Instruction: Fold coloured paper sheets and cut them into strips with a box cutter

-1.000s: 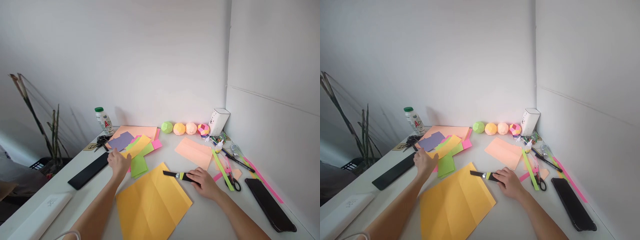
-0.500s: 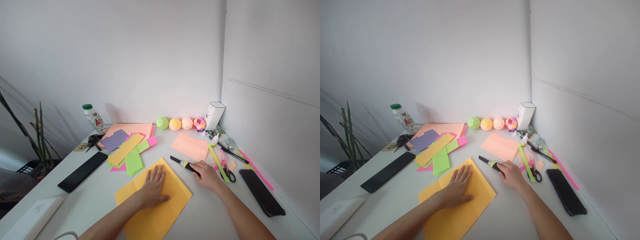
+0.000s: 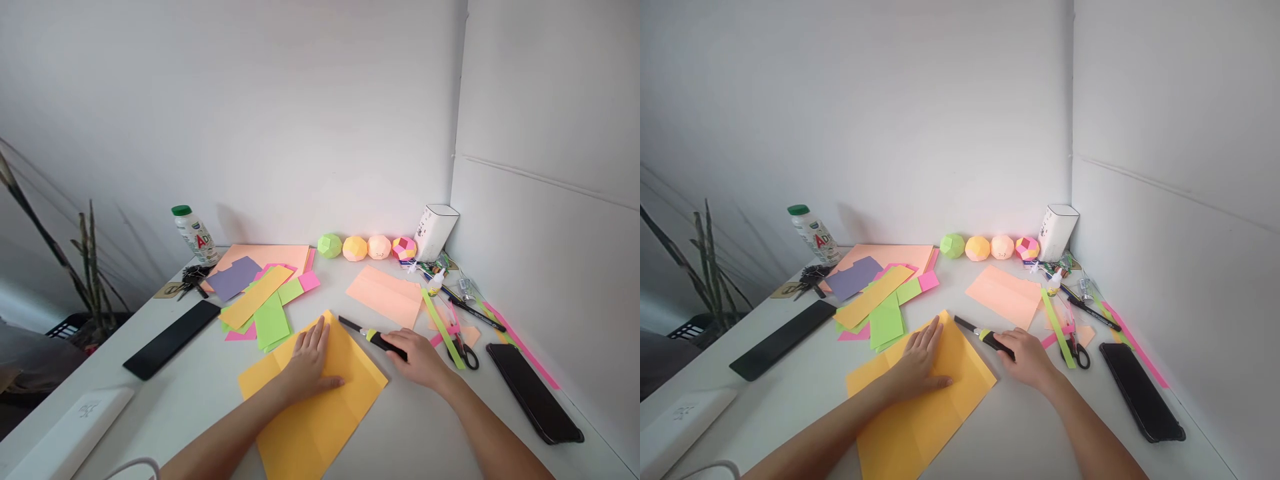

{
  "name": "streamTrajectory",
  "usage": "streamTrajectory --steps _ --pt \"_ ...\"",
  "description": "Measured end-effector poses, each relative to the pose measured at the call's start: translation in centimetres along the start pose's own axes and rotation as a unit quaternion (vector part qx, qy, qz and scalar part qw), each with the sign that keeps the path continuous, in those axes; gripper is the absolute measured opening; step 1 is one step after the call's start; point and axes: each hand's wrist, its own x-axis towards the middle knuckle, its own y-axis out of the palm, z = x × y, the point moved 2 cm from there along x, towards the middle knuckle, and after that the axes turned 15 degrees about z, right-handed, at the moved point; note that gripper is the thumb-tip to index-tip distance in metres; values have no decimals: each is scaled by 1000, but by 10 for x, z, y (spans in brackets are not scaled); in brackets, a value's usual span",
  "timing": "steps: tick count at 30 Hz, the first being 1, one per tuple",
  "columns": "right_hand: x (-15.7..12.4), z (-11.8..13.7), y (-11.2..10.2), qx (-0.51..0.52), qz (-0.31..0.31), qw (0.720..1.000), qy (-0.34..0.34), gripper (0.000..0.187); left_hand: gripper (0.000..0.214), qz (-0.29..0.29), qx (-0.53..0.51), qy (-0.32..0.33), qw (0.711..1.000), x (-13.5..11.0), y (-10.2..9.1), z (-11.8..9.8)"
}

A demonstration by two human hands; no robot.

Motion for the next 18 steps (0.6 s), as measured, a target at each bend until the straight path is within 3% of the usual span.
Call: streamTrajectory --steps 5,18 --pt "-2 1 -3 3 7 1000 8 36 108 18 -3 -3 1000 -1 -1 0" --pt "-4 6 -6 46 27 999 8 34 112 -19 9 0 1000 0 -3 -1"
